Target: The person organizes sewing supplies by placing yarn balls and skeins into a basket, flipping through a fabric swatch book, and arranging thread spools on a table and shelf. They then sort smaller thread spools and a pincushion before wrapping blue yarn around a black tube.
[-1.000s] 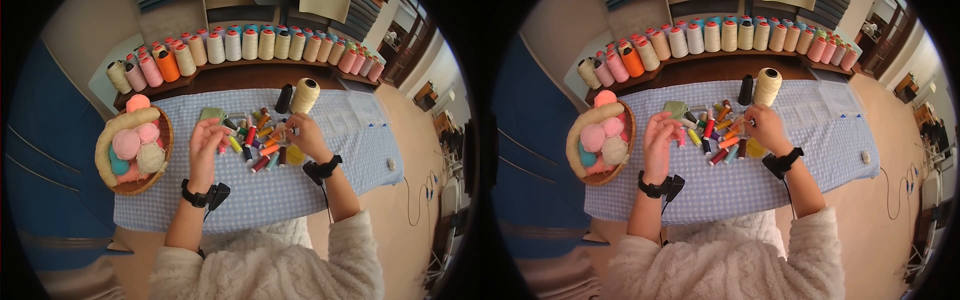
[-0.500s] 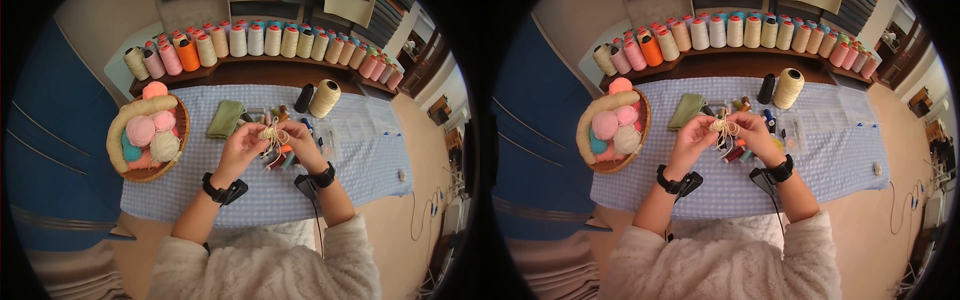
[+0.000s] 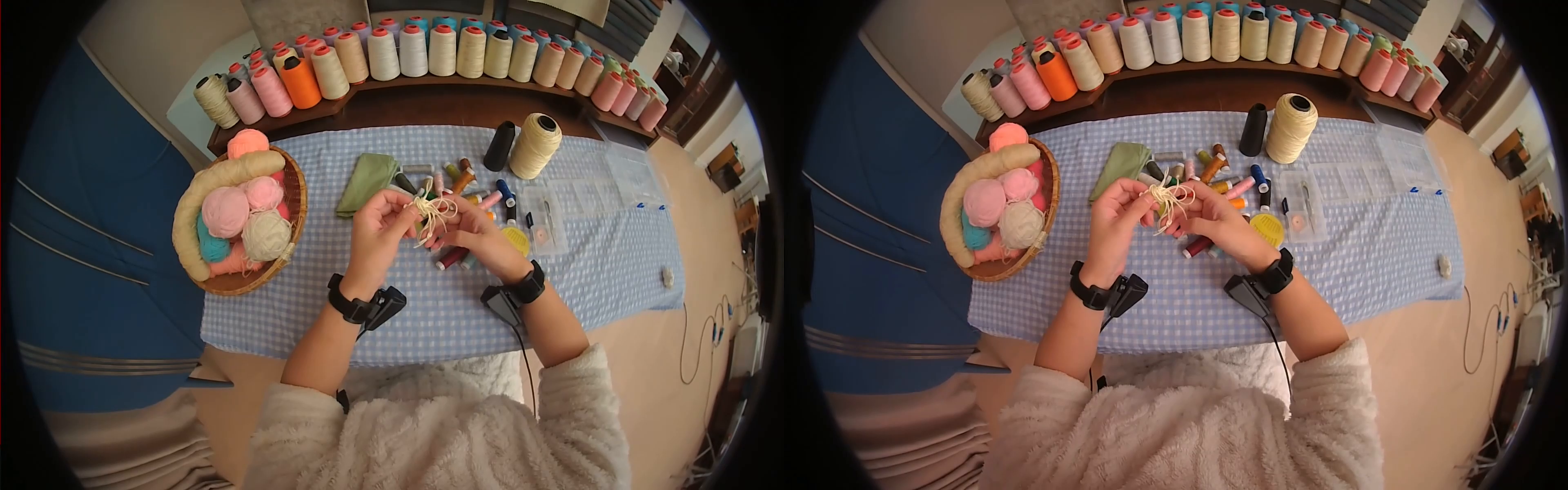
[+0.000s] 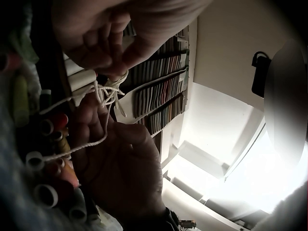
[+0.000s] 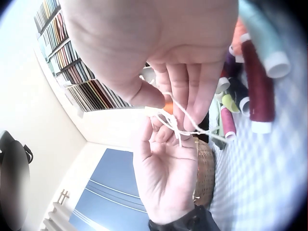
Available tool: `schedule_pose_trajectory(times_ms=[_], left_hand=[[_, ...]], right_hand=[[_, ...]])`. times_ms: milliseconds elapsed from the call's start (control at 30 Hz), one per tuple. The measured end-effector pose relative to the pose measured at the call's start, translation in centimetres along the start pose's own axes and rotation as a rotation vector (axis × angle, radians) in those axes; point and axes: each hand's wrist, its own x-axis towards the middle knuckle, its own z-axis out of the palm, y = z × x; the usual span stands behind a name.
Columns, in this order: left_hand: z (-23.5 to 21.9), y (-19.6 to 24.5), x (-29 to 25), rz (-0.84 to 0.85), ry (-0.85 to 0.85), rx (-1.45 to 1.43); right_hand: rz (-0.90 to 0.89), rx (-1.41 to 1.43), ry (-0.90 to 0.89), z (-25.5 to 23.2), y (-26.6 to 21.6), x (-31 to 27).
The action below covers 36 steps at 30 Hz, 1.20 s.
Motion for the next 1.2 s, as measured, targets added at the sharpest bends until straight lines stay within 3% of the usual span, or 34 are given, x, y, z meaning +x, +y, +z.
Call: schedule_pose_trajectory(times_ms=[300, 400, 500, 600, 667, 767, 867, 967, 1067, 1200], left_hand=[[0.1, 0.3, 0.0, 0.013, -0.003, -0.024], [-0.2, -0.1, 0.0, 0.001, -0.042, -0.004], [0.1, -0.6, 0.0, -0.055, -0.189, 0.023], [0.4, -0.4, -0.1, 0.025, -0.218, 0.128], [-0.5, 0.2, 0.1, 0.064, -0.086, 0.178], [-2.6, 1.1, 1.3, 0.203, 0.143, 0.301], [-3.6, 0.9, 1.7, 0.253, 0.188, 0.316], [-3.3, 1.6, 1.6, 0.380, 0.173, 0.754], [-4.2, -0.6, 1.7, 0.363, 0.137, 1.060], [-5.0, -1.5, 1.7, 0.224, 0.106, 1.209]], right_hand=[[-0.010, -0.074, 0.022, -0.1, -0.1, 0.0], [0.010, -0.055, 0.096, 0.5, -0.8, -0.2], [-0.016, -0.060, 0.142, 0.3, -0.5, -0.1], [-0.117, -0.182, 0.242, -1.2, -0.7, -0.5], [-0.275, -0.352, 0.367, -2.6, -0.7, -0.3], [-0.310, -0.416, 0.625, -3.3, -1.8, -0.4], [-0.250, -0.490, 0.640, -3.9, -2.1, -0.5], [-0.243, -0.664, 0.619, -3.8, -1.6, -0.4], [-0.284, -0.859, 0.571, -4.1, -1.4, -0.4], [-0.300, -0.849, 0.643, -3.9, -1.6, -0.2]])
